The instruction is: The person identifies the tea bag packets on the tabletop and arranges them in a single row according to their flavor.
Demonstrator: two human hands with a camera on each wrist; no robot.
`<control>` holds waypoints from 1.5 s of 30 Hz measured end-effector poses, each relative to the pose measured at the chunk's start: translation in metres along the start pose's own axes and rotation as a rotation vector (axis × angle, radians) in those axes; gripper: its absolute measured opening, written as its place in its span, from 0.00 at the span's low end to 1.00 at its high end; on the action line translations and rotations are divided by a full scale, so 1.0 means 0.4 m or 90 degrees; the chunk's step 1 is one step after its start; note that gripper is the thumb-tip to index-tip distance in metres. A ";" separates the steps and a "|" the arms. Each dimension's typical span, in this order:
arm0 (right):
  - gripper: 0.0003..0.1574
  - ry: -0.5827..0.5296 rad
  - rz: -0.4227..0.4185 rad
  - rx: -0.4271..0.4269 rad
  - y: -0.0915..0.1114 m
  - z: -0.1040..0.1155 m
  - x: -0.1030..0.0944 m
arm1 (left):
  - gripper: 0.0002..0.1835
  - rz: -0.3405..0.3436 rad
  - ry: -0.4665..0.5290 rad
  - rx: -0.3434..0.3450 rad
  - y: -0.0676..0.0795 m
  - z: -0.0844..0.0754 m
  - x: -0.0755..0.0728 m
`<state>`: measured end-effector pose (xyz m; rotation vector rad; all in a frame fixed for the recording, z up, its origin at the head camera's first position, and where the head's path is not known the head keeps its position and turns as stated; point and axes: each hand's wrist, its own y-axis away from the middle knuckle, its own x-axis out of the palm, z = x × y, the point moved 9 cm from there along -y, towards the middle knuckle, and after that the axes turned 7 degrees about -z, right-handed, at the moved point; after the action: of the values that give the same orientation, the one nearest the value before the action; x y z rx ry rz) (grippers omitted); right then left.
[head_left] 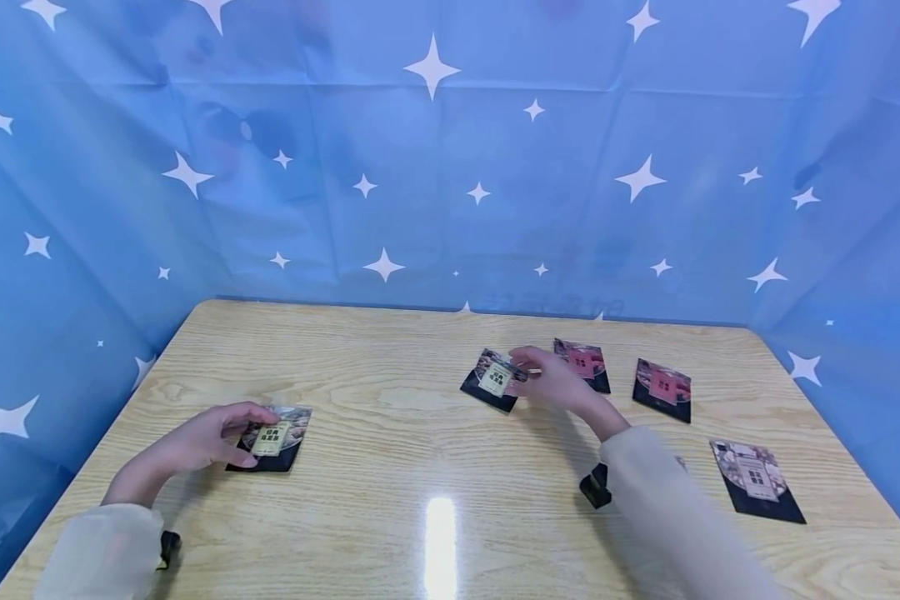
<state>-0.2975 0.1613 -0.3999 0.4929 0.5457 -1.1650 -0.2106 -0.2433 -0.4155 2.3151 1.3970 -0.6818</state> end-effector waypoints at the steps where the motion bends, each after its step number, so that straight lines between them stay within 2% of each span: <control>1: 0.37 0.004 -0.005 0.004 -0.008 -0.005 0.005 | 0.28 0.001 0.000 -0.001 -0.001 0.000 0.000; 5: 0.38 0.009 -0.016 0.022 -0.026 -0.018 0.023 | 0.28 0.003 0.004 -0.003 -0.002 -0.003 0.001; 11: 0.39 0.001 -0.012 0.020 -0.033 -0.015 0.043 | 0.28 0.005 0.017 -0.004 0.000 -0.005 0.002; 22: 0.40 -0.018 0.042 -0.006 -0.013 0.022 0.110 | 0.28 0.010 0.021 -0.003 0.000 -0.001 0.006; 27: 0.39 0.003 0.057 -0.041 -0.010 0.067 0.168 | 0.28 0.006 0.009 0.000 0.000 0.002 0.004; 40: 0.38 0.053 0.121 -0.121 0.001 0.232 0.353 | 0.28 0.005 0.021 -0.003 0.000 -0.001 0.004; 45: 0.38 0.080 0.138 -0.134 0.007 0.272 0.405 | 0.28 0.006 0.018 -0.005 0.000 -0.001 0.005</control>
<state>-0.2313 -0.0212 -0.4185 0.4344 0.6972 -0.8635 -0.2099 -0.2417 -0.4163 2.3322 1.3971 -0.6425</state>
